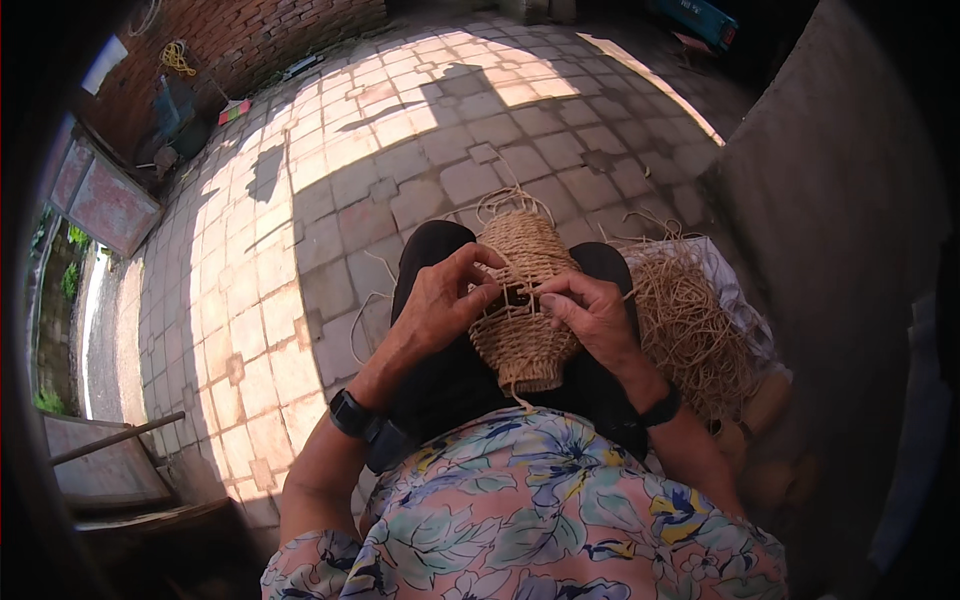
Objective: Weaving a small basket from wicker or plant-based strips.
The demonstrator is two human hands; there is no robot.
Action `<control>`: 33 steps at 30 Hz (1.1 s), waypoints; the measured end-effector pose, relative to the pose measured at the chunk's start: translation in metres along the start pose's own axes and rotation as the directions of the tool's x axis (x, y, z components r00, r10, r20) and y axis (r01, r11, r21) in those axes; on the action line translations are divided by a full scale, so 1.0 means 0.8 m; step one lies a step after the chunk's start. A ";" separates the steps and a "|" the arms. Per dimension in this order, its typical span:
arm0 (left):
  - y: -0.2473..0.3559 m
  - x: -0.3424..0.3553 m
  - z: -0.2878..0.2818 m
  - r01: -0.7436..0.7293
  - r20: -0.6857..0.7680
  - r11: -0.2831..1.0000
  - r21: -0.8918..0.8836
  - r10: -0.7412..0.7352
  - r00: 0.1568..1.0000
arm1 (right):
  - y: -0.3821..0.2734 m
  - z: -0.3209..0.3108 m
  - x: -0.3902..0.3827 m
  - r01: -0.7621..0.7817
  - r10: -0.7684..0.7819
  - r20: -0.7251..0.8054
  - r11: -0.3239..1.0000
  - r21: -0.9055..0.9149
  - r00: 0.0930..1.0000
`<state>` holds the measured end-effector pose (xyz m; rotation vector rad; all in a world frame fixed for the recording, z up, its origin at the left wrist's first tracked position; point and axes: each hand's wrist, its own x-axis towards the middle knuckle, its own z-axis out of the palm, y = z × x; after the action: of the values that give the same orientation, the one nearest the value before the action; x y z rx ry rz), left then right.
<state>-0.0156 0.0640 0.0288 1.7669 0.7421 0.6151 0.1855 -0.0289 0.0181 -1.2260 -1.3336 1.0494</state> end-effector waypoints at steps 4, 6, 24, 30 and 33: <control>-0.020 -0.016 0.013 -0.078 0.084 0.993 0.087 0.071 0.994 | 0.005 -0.005 -0.010 -0.128 0.131 -0.004 0.973 0.192 0.991; -0.016 -0.013 0.016 -0.074 0.091 0.994 0.075 0.067 0.994 | 0.004 -0.009 -0.013 -0.158 0.168 -0.018 0.952 0.263 0.986; -0.012 0.000 0.019 0.140 -0.022 0.957 -0.253 -0.150 0.988 | -0.011 0.024 0.004 0.371 -0.457 0.130 0.492 -0.787 0.880; -0.008 -0.002 0.014 0.103 0.051 0.961 -0.258 -0.093 0.994 | -0.015 0.027 0.006 0.332 -0.384 0.103 0.597 -0.730 0.917; -0.006 0.002 0.011 0.060 0.112 0.974 -0.217 -0.036 0.993 | -0.011 0.025 0.006 0.367 -0.391 0.147 0.581 -0.726 0.909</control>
<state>-0.0095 0.0608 0.0216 1.5604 0.6163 0.5432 0.1646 -0.0249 0.0251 -1.4111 -1.9968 0.1261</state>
